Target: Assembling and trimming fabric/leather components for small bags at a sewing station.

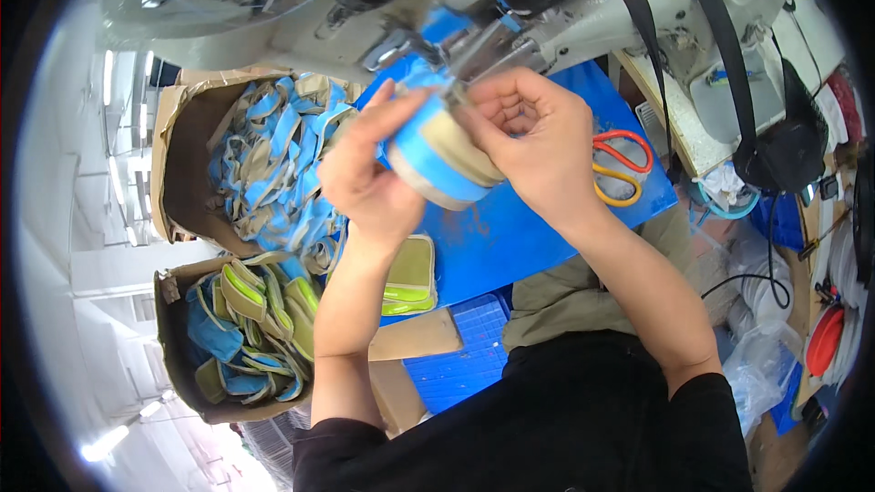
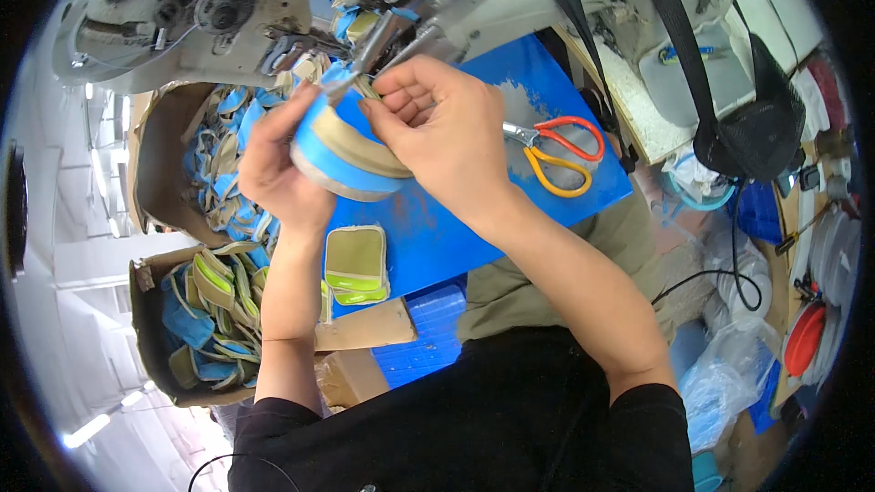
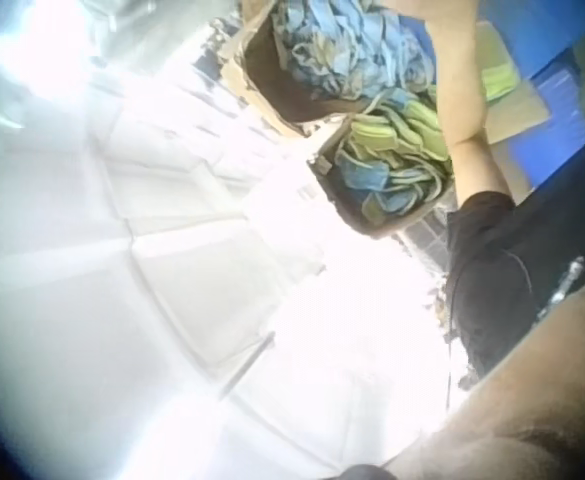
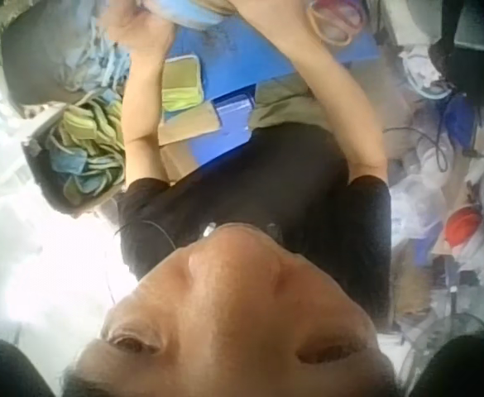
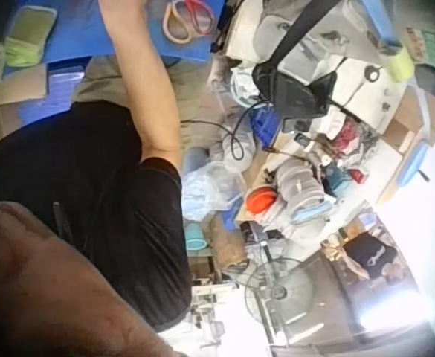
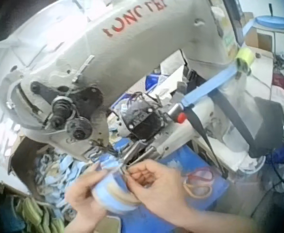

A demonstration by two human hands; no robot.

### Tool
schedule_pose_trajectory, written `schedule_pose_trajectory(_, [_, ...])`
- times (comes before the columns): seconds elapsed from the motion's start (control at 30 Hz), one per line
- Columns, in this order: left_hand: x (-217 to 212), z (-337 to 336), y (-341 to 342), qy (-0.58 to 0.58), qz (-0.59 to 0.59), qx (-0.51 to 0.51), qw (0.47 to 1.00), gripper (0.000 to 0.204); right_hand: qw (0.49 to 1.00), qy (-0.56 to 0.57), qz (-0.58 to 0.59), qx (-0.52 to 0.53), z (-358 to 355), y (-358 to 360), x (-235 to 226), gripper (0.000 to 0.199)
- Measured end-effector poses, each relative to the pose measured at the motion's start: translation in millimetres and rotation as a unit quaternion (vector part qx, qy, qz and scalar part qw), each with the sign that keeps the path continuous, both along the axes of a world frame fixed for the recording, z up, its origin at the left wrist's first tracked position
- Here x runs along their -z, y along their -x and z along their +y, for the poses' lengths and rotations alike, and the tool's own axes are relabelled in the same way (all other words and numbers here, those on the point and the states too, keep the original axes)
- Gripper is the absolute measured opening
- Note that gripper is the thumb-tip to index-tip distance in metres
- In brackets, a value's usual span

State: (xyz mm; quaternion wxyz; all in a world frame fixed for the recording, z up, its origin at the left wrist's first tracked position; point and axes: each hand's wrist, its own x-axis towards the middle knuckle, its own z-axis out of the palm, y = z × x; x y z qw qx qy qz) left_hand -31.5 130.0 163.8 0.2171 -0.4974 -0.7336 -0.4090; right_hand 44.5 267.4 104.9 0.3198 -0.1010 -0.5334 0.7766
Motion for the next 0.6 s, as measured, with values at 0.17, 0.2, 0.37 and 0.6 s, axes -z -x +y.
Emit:
schedule_pose_trajectory(0.17, [1, -9, 1, -0.056, -0.116, 0.015, 0.992, 0.036, 0.999, -0.043, -0.002, 0.018, -6, -6, 12, 0.019])
schedule_pose_trajectory(0.2, [1, -10, 2, -0.04, -0.091, 0.011, 0.995, 0.032, 0.999, -0.046, 0.0, 0.019, -7, -6, 14, 0.02])
schedule_pose_trajectory(0.37, [-3, -5, 6, 0.002, 0.028, 0.058, 0.998, 0.03, 0.998, -0.068, 0.004, 0.006, -6, -5, 19, 0.02])
schedule_pose_trajectory(0.6, [-8, -3, -10, 0.157, 0.227, 0.006, 0.961, 0.029, 0.997, -0.014, -0.026, -0.065, 4, -8, 16, 0.015])
